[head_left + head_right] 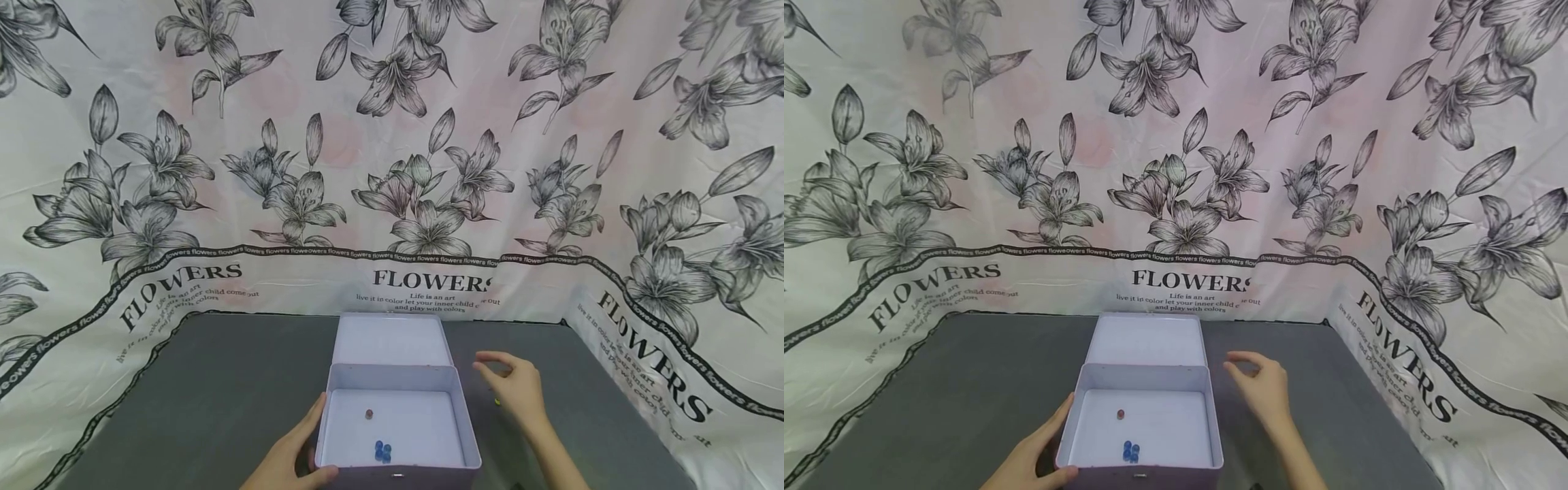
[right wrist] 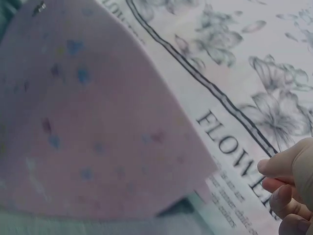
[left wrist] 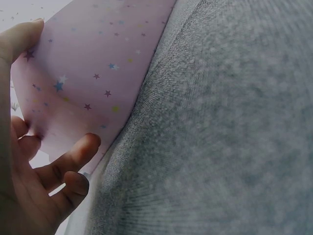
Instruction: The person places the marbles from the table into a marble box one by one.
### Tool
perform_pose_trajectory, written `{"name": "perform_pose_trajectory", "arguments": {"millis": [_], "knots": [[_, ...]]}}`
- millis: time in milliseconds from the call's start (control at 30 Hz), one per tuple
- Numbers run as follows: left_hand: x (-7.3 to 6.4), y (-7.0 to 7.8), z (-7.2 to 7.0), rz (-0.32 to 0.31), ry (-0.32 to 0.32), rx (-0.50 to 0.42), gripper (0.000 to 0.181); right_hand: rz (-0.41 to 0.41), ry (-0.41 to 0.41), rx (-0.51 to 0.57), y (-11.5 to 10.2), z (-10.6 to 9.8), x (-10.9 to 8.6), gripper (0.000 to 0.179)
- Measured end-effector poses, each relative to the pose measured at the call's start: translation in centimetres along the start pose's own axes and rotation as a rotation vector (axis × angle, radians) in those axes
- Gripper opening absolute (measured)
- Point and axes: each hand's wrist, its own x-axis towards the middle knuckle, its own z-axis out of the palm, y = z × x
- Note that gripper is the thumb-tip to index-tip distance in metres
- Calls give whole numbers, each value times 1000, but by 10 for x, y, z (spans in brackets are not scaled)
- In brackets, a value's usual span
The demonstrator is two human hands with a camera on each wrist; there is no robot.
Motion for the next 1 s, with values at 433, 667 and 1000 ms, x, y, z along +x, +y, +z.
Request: {"name": "perform_pose_trajectory", "arguments": {"millis": [433,667,1000], "knots": [[0,2,-1,1,-5,-4,109,20,12,-102,40,-26,-2,23],[1,1,-2,-3,-3,-1,109,36,22,-142,69,-18,-11,20],[0,-3,-2,11,9,12,105,-18,62,-167,90,-5,-23,18]]}}
